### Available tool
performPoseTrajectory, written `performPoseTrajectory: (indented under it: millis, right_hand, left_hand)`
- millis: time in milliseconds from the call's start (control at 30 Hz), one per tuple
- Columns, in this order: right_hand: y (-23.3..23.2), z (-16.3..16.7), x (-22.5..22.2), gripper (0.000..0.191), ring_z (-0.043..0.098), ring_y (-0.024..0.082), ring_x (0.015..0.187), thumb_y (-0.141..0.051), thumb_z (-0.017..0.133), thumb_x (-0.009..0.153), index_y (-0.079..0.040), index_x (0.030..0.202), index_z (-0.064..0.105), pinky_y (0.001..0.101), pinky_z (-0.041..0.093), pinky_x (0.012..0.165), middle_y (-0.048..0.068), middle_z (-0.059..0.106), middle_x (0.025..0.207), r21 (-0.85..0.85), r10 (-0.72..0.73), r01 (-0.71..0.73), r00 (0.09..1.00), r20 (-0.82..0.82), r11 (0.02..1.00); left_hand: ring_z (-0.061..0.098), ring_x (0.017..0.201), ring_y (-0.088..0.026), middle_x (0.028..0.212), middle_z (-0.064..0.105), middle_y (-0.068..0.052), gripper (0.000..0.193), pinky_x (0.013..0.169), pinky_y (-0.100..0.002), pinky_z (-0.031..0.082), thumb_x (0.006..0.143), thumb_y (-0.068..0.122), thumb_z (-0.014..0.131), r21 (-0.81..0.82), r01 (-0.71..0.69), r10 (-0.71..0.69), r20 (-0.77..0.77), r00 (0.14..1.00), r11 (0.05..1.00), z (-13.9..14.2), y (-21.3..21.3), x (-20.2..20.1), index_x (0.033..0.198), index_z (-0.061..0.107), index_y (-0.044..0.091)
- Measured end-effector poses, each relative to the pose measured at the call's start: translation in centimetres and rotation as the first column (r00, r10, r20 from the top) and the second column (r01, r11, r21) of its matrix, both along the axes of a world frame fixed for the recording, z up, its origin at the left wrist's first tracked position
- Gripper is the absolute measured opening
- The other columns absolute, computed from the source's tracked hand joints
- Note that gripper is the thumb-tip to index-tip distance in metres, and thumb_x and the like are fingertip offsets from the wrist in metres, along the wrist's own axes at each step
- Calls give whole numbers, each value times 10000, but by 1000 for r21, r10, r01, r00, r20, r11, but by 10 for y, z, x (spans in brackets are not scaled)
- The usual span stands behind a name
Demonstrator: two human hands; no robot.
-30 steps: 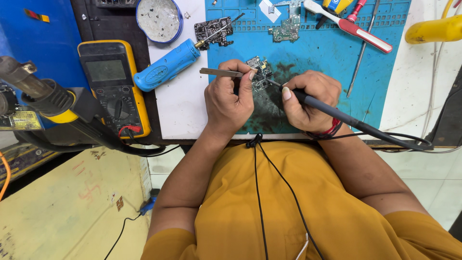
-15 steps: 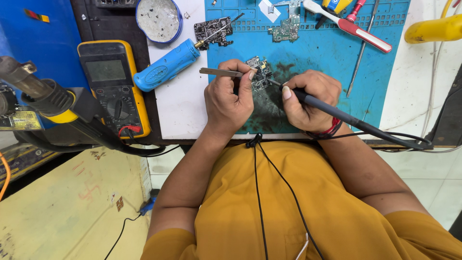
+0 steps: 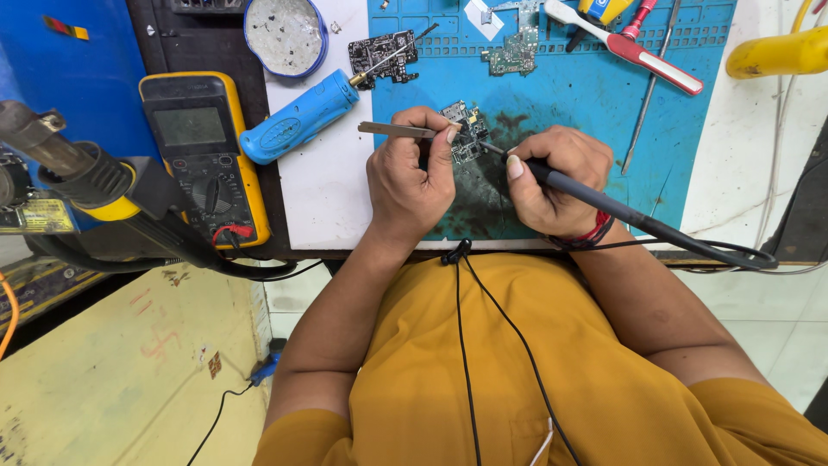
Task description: The person solders and reworks components on a phone motherboard at a repair bench. They hold the board with tweezers while applying a soldering iron to its contacts, occasionally repositioning the board and reaching for flux or other tools on the mat.
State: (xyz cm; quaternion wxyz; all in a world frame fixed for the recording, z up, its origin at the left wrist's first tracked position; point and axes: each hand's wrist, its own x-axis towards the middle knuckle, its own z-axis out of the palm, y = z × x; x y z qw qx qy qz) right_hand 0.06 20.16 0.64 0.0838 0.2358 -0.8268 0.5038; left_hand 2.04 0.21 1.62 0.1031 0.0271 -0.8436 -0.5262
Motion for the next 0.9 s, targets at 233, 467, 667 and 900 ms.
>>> performPoseTrajectory:
  millis: [233,467,667,900]
  right_hand:
    - [0,0,0,87,647,272,686,-43,701,948,-44,898,630,334,497,606,91,667,803,9,3,-3,1000,-5,1000]
    - [0,0,0,90,640,269,670,-42,707,946,-41,898,631,332,491,597,90,661,788,10,9,-9,1000,-3,1000]
    - [0,-1,0,87,644,269,675,-43,705,949,-44,900,633,330,494,599,91,666,796,7,7,-7,1000,-7,1000]
    - [0,-1,-1,91,640,268,672,-54,708,951,-42,900,634,331,491,597,89,665,795,10,5,-5,1000,-4,1000]
  left_hand:
    - [724,717,-131,846,712,-49,126,649,-266,560,1034,70,691,-6,2,-2,-16,1000,1000,0,0,0,1094,582,54]
    - [725,713,-128,841,715,-48,123,645,-265,562,1037,73,688,0,6,-6,-10,1000,1000,-1,0,0,1094,580,55]
    - [731,724,-130,846,718,-47,127,649,-263,566,1038,77,688,-5,7,-8,-15,1000,1000,-1,0,0,1096,577,57]
    - [722,707,-129,832,710,-47,132,643,-268,559,1031,74,694,-8,3,-3,-8,1000,1000,-1,0,0,1091,578,55]
